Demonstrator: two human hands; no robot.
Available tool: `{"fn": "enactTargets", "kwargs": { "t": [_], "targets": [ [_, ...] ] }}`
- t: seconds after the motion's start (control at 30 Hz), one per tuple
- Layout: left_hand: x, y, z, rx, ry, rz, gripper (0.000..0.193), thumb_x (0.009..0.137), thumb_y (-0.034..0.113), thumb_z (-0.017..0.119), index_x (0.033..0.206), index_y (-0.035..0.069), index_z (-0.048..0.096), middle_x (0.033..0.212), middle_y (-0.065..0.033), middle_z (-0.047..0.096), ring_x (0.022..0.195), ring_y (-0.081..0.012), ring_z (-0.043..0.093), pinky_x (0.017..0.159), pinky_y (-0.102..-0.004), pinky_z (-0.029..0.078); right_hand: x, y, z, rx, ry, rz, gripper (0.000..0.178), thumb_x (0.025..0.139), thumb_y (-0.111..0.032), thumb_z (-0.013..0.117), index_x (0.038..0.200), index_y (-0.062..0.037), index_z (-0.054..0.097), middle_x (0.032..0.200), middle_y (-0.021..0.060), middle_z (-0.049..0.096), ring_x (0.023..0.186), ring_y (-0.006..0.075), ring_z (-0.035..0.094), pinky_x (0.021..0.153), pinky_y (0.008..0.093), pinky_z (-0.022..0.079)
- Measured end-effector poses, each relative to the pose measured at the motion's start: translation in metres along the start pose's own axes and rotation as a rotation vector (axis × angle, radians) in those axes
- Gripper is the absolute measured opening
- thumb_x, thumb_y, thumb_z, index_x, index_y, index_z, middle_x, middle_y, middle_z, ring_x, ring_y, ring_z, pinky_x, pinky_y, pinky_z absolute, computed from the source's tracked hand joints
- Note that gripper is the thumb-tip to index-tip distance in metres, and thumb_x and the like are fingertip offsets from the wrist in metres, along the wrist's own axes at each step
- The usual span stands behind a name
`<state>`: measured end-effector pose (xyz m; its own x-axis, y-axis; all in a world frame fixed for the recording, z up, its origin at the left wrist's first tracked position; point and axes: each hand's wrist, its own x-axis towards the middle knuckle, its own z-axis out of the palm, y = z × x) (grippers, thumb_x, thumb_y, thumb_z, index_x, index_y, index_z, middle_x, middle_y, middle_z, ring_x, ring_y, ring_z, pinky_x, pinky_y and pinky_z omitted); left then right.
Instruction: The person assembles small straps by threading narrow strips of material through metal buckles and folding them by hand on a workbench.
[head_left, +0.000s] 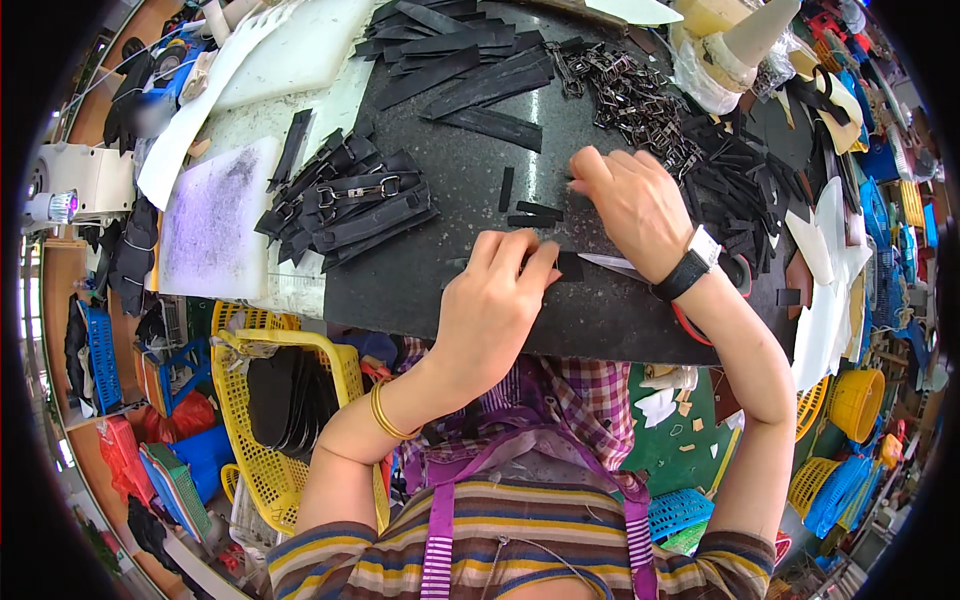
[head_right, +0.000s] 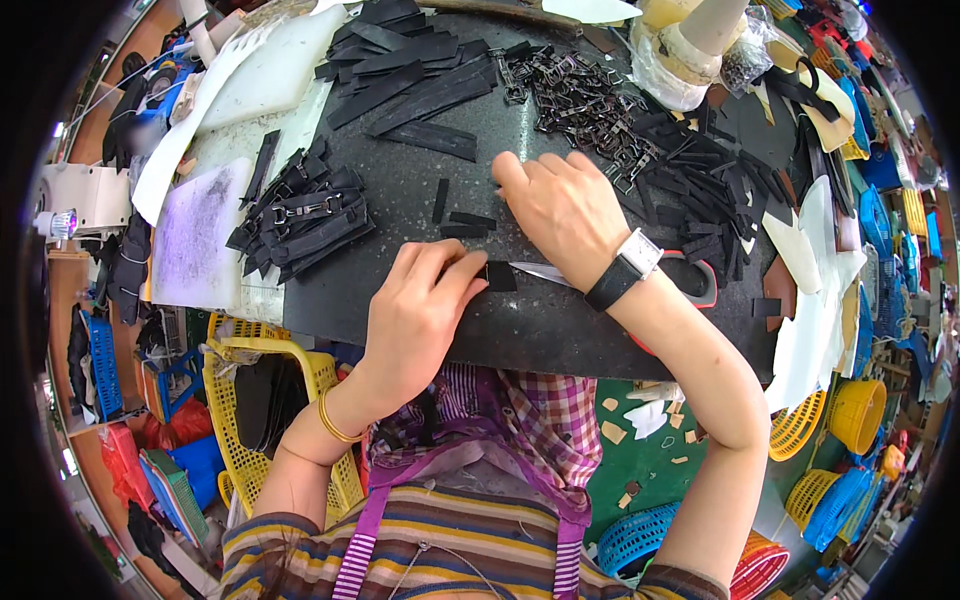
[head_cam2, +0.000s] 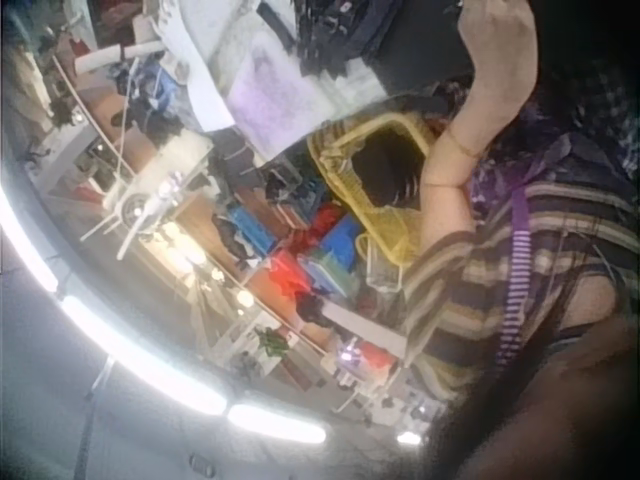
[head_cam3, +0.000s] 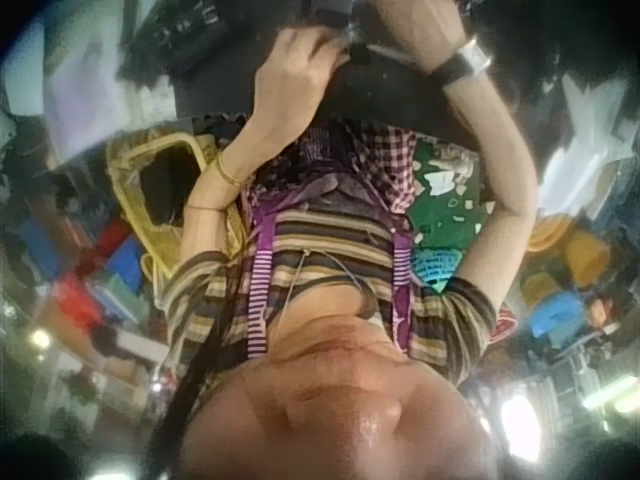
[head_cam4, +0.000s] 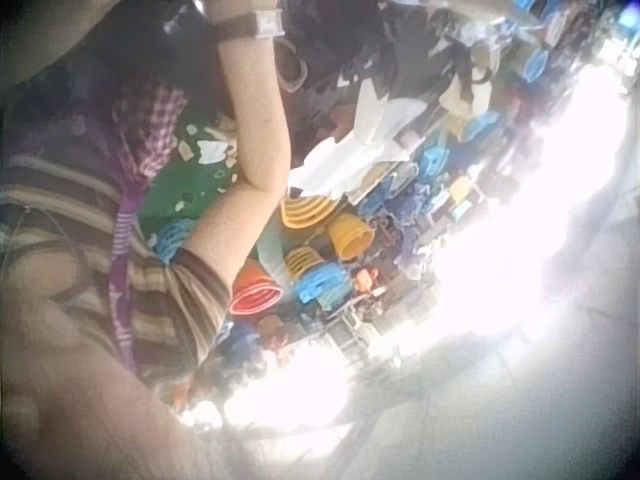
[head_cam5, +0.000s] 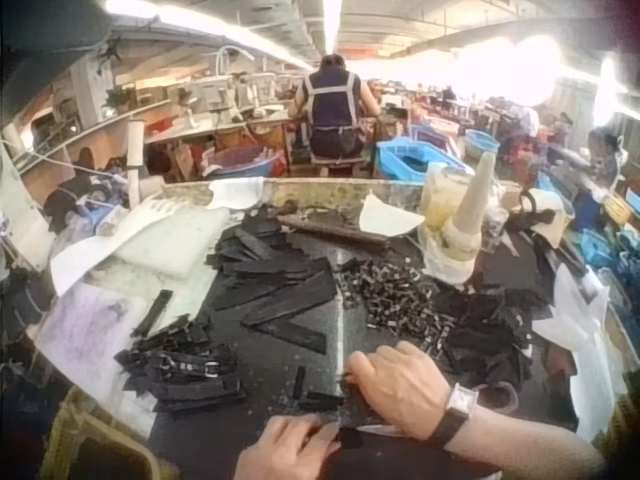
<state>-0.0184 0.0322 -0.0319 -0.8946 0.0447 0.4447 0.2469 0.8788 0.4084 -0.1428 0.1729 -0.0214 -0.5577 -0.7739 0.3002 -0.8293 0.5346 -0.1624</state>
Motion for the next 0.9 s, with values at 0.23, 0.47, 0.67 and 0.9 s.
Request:
{"fn": "enactTargets", "kwargs": {
  "t": [0.23, 0.47, 0.67, 0.9],
  "targets": [
    [-0.004, -0.014, -0.013, -0.319, -0.134, -0.037, 0.017, 0.072, 0.0, 0.07, 0.088, 0.002, 0.066, 0.087, -0.006, 0.063, 0.077, -0.0193, 0.059, 0.065, -0.0272, 0.048, -0.014, -0.003, -0.018, 0.304, 0.225, 0.064, 0.015, 0.078, -0.006, 0.064, 0.093, -0.0058, 0.06, 0.068, 0.0092, 0.057, 0.066, 0.0276, 0.057, 0.06, 0.0346, 0.046],
    [0.0, -0.014, -0.04, -1.177, -0.331, -0.623, 0.016, 0.086, 0.001, 0.062, 0.101, -0.002, 0.065, 0.093, -0.0049, 0.065, 0.087, -0.0087, 0.06, 0.078, -0.0221, 0.047, -0.037, -0.038, -0.034, 1.388, -0.398, 0.551, 0.018, 0.088, -0.008, 0.057, 0.1, 0.004, 0.063, 0.082, 0.0057, 0.066, 0.072, 0.0095, 0.061, 0.066, 0.0231, 0.05],
    [-0.005, -0.015, -0.037, -1.194, -0.227, -0.416, 0.017, 0.083, 0.0, 0.064, 0.1, -0.001, 0.065, 0.101, -0.0061, 0.062, 0.091, -0.011, 0.06, 0.08, -0.0241, 0.049, -0.038, -0.038, -0.027, 1.519, -0.378, 0.57, 0.019, 0.087, -0.006, 0.059, 0.104, 0.0021, 0.062, 0.085, 0.0046, 0.067, 0.076, 0.0073, 0.061, 0.069, 0.022, 0.049],
    [-0.003, -0.012, -0.031, -0.738, -0.186, -0.27, 0.016, 0.078, 0.002, 0.068, 0.093, -0.001, 0.064, 0.093, -0.0083, 0.063, 0.086, -0.0166, 0.062, 0.072, -0.0288, 0.05, -0.041, -0.055, -0.022, 1.223, -0.125, 0.483, 0.029, 0.083, -0.006, 0.062, 0.11, 0.0025, 0.058, 0.086, 0.0103, 0.068, 0.075, 0.0137, 0.064, 0.068, 0.0257, 0.05]
  ]
}}
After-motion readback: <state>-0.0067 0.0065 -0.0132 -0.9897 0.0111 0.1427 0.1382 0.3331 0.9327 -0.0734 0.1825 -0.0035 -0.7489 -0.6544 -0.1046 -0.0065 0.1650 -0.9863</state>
